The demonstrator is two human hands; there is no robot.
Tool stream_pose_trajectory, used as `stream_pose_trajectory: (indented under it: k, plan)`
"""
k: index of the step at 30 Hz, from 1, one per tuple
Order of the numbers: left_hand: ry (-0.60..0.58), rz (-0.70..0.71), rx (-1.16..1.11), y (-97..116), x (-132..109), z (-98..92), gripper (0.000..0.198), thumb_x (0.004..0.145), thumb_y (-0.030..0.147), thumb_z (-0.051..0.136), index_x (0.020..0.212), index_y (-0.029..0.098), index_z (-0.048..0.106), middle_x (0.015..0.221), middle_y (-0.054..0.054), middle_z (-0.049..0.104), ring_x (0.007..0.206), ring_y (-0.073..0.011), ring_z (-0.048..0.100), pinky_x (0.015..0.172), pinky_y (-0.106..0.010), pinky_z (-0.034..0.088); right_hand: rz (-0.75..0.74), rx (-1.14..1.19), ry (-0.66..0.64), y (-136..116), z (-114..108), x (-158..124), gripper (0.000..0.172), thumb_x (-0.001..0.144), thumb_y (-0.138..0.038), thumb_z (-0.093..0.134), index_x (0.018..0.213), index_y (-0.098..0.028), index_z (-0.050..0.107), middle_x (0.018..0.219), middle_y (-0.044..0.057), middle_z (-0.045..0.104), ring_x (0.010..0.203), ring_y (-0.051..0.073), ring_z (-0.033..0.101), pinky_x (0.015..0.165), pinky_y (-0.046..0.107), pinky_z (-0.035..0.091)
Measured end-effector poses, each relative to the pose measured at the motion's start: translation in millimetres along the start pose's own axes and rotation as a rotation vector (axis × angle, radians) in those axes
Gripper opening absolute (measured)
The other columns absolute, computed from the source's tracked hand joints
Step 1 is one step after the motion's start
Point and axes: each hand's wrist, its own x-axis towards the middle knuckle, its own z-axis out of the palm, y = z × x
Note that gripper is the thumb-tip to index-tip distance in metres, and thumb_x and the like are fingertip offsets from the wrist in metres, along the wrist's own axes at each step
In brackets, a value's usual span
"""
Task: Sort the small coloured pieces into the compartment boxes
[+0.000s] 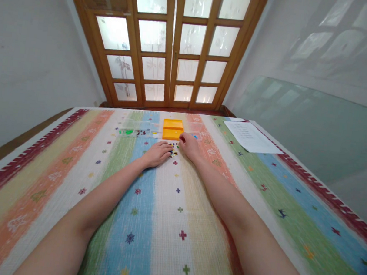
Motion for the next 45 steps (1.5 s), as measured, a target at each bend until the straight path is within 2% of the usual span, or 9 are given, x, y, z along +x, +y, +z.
stream_pose_trajectory:
  k: [8, 14, 19, 33, 39, 45]
  plan:
    - [0.077, -0.039, -0.059, -7.1, 0.8, -1.4, 0.045, 0.109, 0.032, 0.031, 0.124, 0.020, 0.072, 0.126, -0.008, 0.073, 0.122, -0.0233, 0.060, 0.116, -0.044, 0.044, -0.008, 0.036, -0.001, -3.6, -0.2, -1.5, 0.023, 0.090, -0.009, 0.054, 0.102, -0.018, 0.072, 0.099, 0.008, 0.074, 0.091, 0.021, 0.063, 0.085, 0.030, 0.045]
    - [0.093, -0.051, -0.063, -9.5, -0.2, -0.5, 0.045, 0.109, 0.030, 0.031, 0.120, 0.021, 0.074, 0.122, -0.007, 0.074, 0.119, -0.0237, 0.060, 0.114, -0.045, 0.045, -0.013, 0.021, -0.022, -6.3, -2.4, -1.6, 0.029, 0.091, -0.008, 0.051, 0.107, -0.019, 0.073, 0.106, 0.009, 0.074, 0.101, 0.022, 0.064, 0.092, 0.031, 0.047]
    - [0.101, -0.082, -0.026, -8.4, -0.8, -1.4, 0.043, 0.108, 0.030, 0.034, 0.116, 0.020, 0.075, 0.119, -0.008, 0.074, 0.117, -0.0246, 0.060, 0.113, -0.045, 0.044, 0.001, 0.016, -0.017, -4.2, -0.3, -0.8, 0.029, 0.091, -0.010, 0.051, 0.109, -0.018, 0.072, 0.105, 0.009, 0.074, 0.099, 0.023, 0.064, 0.091, 0.032, 0.048]
    - [0.048, -0.047, 0.007, -5.9, -1.2, -5.8, 0.043, 0.109, 0.031, 0.032, 0.109, 0.020, 0.073, 0.113, -0.009, 0.074, 0.113, -0.0249, 0.061, 0.110, -0.044, 0.045, 0.017, 0.059, 0.007, -2.8, -1.6, -1.9, 0.029, 0.094, -0.012, 0.051, 0.109, -0.018, 0.076, 0.111, 0.010, 0.076, 0.105, 0.023, 0.066, 0.098, 0.035, 0.049]
    - [0.010, -0.005, 0.019, -4.2, -0.5, -9.7, 0.045, 0.109, 0.031, 0.031, 0.115, 0.020, 0.074, 0.120, -0.009, 0.073, 0.118, -0.0257, 0.060, 0.113, -0.044, 0.043, 0.022, 0.039, 0.018, -4.3, -3.1, -0.7, 0.035, 0.095, -0.014, 0.055, 0.125, -0.018, 0.074, 0.123, 0.012, 0.075, 0.116, 0.026, 0.066, 0.108, 0.041, 0.048]
    - [-0.005, -0.013, -0.023, -2.4, -1.1, -11.4, 0.046, 0.109, 0.032, 0.031, 0.124, 0.021, 0.072, 0.131, -0.008, 0.071, 0.125, -0.0241, 0.058, 0.116, -0.043, 0.042, -0.025, 0.001, -0.005, -0.7, 1.2, 1.0, 0.049, 0.095, -0.017, 0.058, 0.144, -0.019, 0.064, 0.141, 0.014, 0.067, 0.133, 0.027, 0.059, 0.118, 0.046, 0.042]
